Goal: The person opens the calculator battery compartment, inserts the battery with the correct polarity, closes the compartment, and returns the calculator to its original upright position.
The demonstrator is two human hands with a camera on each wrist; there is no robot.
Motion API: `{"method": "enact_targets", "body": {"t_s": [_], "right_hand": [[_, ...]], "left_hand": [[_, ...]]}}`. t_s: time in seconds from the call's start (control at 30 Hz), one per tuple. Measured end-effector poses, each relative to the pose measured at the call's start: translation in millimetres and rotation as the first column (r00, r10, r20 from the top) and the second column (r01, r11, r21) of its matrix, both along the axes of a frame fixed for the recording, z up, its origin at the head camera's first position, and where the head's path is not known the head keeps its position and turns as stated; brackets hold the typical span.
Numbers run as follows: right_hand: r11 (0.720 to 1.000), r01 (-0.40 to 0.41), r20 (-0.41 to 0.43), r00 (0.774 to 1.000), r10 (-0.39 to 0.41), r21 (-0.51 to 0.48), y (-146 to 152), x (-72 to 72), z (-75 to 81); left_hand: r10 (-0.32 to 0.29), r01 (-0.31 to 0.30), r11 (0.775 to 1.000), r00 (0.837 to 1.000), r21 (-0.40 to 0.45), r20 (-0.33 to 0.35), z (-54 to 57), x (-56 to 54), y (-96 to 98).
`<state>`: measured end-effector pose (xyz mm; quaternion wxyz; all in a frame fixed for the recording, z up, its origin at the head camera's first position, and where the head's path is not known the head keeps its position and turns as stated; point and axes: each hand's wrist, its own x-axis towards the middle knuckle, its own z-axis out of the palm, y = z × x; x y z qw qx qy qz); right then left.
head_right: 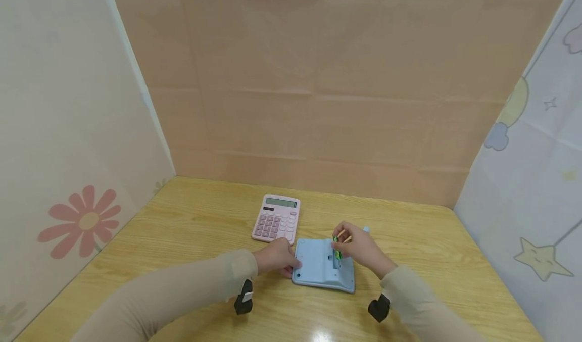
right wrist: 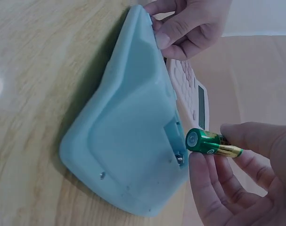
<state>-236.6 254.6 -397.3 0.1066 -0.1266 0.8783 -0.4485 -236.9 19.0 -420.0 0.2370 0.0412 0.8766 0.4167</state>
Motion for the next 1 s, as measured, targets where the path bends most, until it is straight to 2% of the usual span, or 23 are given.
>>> {"method": "enact_targets", "body": {"t_s": [0.2,0.37,0.53,0.8,1.0], "right_hand": [[1.000,0.002,0.019,1.000,-0.002,-0.020,-0.7,4.9,-4.7],[0.999,0.034,0.019,0.999,-0.033,-0.022,-3.2,7.7,-5.0],[0.998,0.069,0.022,0.997,-0.069,-0.002,-5.2,7.3,-6.6],[0.997,0.081,0.009,0.997,-0.081,0.017,-6.1,6.5,-8.0],[0.993,0.090,-0.010,0.996,-0.089,0.071,-6.0,6.6,-9.2]], "left_hand": [[-0.009,0.009,1.000,1.000,0.001,-0.003,-0.9,-0.3,0.0],[-0.010,0.010,1.000,1.000,0.000,-0.002,-0.1,0.1,-0.2],[-0.011,0.011,1.000,1.000,-0.001,-0.011,0.6,-0.2,0.0],[-0.014,0.014,1.000,1.000,0.002,-0.021,0.0,-0.7,-0.2],[-0.016,0.016,1.000,1.000,0.005,-0.016,-0.1,-0.7,-0.4]]}}
